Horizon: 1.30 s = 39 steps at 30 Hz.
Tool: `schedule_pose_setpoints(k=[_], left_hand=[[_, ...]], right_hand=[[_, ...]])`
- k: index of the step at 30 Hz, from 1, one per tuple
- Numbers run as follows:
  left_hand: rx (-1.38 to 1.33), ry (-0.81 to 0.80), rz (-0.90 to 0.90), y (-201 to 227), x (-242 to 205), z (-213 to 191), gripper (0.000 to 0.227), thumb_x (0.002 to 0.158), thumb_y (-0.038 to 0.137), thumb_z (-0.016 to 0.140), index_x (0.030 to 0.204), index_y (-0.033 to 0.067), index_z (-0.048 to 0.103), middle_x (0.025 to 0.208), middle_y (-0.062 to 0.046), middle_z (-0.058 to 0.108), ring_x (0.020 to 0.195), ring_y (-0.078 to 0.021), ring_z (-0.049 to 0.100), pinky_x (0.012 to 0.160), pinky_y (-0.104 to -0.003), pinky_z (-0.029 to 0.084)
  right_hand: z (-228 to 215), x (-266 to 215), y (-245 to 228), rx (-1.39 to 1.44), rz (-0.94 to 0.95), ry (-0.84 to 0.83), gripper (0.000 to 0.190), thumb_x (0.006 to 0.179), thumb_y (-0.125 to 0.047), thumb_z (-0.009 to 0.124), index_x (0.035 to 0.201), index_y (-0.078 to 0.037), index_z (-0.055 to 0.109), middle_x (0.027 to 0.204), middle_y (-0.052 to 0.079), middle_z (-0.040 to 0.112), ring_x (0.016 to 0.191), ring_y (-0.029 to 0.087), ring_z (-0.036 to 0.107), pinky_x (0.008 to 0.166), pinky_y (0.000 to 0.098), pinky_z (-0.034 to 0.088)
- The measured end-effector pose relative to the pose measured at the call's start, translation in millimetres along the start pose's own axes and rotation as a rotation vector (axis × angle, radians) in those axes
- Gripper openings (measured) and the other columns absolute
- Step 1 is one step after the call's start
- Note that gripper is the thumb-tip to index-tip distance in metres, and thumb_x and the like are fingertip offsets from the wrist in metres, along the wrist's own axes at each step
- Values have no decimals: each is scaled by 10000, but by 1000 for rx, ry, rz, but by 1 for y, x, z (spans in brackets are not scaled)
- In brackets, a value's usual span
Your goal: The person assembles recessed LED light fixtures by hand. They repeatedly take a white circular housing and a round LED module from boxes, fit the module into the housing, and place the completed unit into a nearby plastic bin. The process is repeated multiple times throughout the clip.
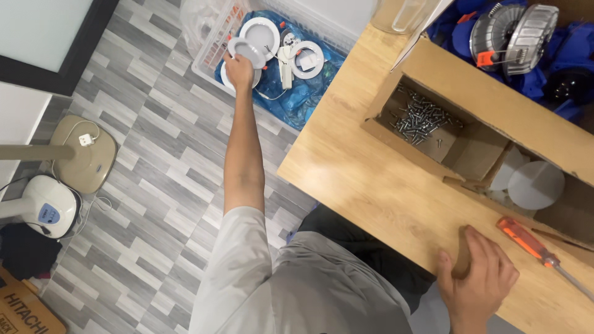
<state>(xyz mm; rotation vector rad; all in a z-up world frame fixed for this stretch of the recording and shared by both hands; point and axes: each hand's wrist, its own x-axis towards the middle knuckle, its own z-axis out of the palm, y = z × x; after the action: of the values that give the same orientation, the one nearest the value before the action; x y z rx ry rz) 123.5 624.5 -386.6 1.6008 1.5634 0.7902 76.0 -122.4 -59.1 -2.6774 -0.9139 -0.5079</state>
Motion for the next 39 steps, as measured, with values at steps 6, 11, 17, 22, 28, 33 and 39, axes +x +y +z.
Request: schedule_pose_setpoints(k=[6, 11, 17, 22, 28, 33, 39], left_hand=[[108, 1, -163, -1, 3, -14, 512, 1031, 234, 406, 1493, 94, 576, 1456, -231, 663, 1397, -430, 603, 1169, -522, 461], [273, -60, -110, -11, 12, -18, 488, 1003, 191, 400, 1455, 56, 523, 1424, -270, 628, 1358, -461, 593, 1122, -542, 487], [542, -185, -125, -19, 20, -14, 719, 952, 195, 647, 1537, -7, 282, 1500, -276, 553, 1335, -448, 638, 1114, -487, 547], [946, -161, -26, -30, 32, -2, 1199, 753, 566, 933, 1505, -127, 307, 1479, -239, 531, 1376, -369, 608, 1151, -404, 508], [802, -304, 106, 68, 0, -53, 744, 947, 323, 665, 1568, 15, 398, 1593, -301, 455, 1451, -498, 501, 1196, -551, 450], [586, -335, 421, 172, -15, -85, 632, 975, 279, 590, 1529, 23, 426, 1470, -305, 543, 1333, -522, 576, 1099, -614, 460], [299, -191, 986, 342, -142, -148, 276, 1094, 343, 632, 1199, 88, 635, 1144, -117, 737, 1059, -348, 691, 822, -546, 502]], right_hand=[[-1, 12, -6, 19, -69, 74, 464, 1136, -392, 685, 1303, 8, 852, 1380, 153, 839, 1262, 365, 733, 1053, 433, 489], [3, 10, -4, 4, -67, 57, 481, 1133, -428, 654, 1266, -19, 869, 1375, 149, 847, 1260, 359, 746, 1038, 426, 480], [4, 7, -3, -7, -39, 51, 484, 1136, -446, 625, 1268, -44, 861, 1388, 121, 847, 1261, 343, 735, 1048, 410, 453], [0, 11, -6, -19, -65, 61, 431, 1145, -409, 613, 1244, -76, 866, 1383, 95, 828, 1252, 334, 728, 1019, 423, 469], [-3, 11, -5, -54, -43, 14, 439, 1152, -442, 558, 1282, -132, 839, 1411, 33, 820, 1279, 285, 737, 1058, 376, 423], [-10, 14, -10, -22, -64, 77, 418, 1142, -434, 580, 1261, -121, 829, 1400, 44, 812, 1261, 282, 721, 1003, 398, 444], [-13, 13, -7, -39, -59, 110, 348, 1097, -449, 639, 1222, -173, 811, 1379, -10, 792, 1265, 228, 695, 966, 370, 437]])
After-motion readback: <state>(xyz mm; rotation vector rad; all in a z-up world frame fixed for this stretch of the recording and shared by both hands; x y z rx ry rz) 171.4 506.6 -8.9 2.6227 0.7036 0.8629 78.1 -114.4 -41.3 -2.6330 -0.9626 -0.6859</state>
